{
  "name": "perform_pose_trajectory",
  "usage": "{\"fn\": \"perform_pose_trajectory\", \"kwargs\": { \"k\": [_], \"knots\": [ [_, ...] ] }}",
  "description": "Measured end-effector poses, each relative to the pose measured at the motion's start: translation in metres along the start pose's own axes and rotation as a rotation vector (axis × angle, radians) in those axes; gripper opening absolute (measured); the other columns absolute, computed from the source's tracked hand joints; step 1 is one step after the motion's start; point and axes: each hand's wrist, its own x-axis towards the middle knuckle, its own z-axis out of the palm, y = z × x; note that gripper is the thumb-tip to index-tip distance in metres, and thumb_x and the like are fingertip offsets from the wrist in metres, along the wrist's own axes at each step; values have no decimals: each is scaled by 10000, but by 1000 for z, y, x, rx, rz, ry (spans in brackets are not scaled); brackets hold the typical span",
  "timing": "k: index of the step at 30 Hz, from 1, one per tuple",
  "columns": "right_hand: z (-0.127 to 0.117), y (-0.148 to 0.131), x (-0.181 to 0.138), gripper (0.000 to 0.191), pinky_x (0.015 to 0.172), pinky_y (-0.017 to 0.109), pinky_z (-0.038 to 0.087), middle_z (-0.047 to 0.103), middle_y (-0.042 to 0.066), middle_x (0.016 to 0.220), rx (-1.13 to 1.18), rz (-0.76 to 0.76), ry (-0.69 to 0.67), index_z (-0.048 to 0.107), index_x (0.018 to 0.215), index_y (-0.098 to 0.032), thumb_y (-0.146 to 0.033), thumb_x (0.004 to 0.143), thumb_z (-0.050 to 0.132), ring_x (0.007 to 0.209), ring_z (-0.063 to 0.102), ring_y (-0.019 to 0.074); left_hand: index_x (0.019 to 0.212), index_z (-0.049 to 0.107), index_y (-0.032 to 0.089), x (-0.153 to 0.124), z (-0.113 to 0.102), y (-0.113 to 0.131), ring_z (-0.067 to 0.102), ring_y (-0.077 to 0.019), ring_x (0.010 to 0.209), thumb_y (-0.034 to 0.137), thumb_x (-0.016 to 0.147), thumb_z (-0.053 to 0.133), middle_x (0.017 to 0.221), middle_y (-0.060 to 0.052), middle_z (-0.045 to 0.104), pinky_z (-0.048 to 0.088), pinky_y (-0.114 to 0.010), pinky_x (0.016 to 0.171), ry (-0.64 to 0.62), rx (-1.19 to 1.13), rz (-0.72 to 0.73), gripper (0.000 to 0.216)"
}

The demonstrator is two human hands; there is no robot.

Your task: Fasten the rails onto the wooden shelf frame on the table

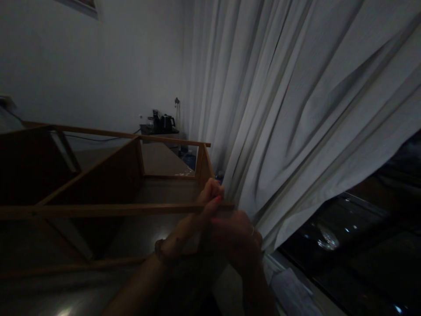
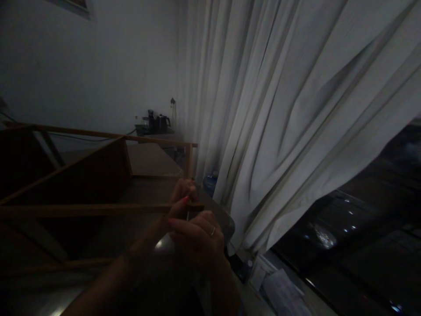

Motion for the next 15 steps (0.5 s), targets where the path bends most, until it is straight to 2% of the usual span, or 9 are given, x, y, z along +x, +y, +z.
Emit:
{"fn": "perform_pose_trajectory", "kwargs": {
  "k": [5, 10, 15],
  "knots": [
    [5, -4, -2, 186, 569, 252, 512, 644, -36, 660, 7, 107, 30, 700, 1002, -259, -305, 991, 520, 596, 603, 121, 778, 371, 226, -1, 0, -2, 364, -149, 679, 594, 889, 531, 729, 19, 394, 373, -304, 662, 33, 9, -21, 417],
    [9, -8, -7, 194, 621, 266, 519, 610, -35, 664, 7, 234, 36, 703, 964, -263, -325, 977, 520, 616, 612, 127, 792, 380, 224, -2, 1, -3, 343, -136, 662, 559, 898, 552, 739, 21, 403, 348, -275, 599, 37, -45, -14, 391],
    [13, -9, -7, 186, 632, 283, 500, 575, -54, 598, 3, 194, 77, 674, 968, -260, -302, 982, 493, 552, 573, 124, 812, 402, 219, -3, 1, -1, 366, -136, 669, 552, 900, 553, 751, 18, 417, 358, -280, 620, 53, -15, -44, 376]
  ]
}}
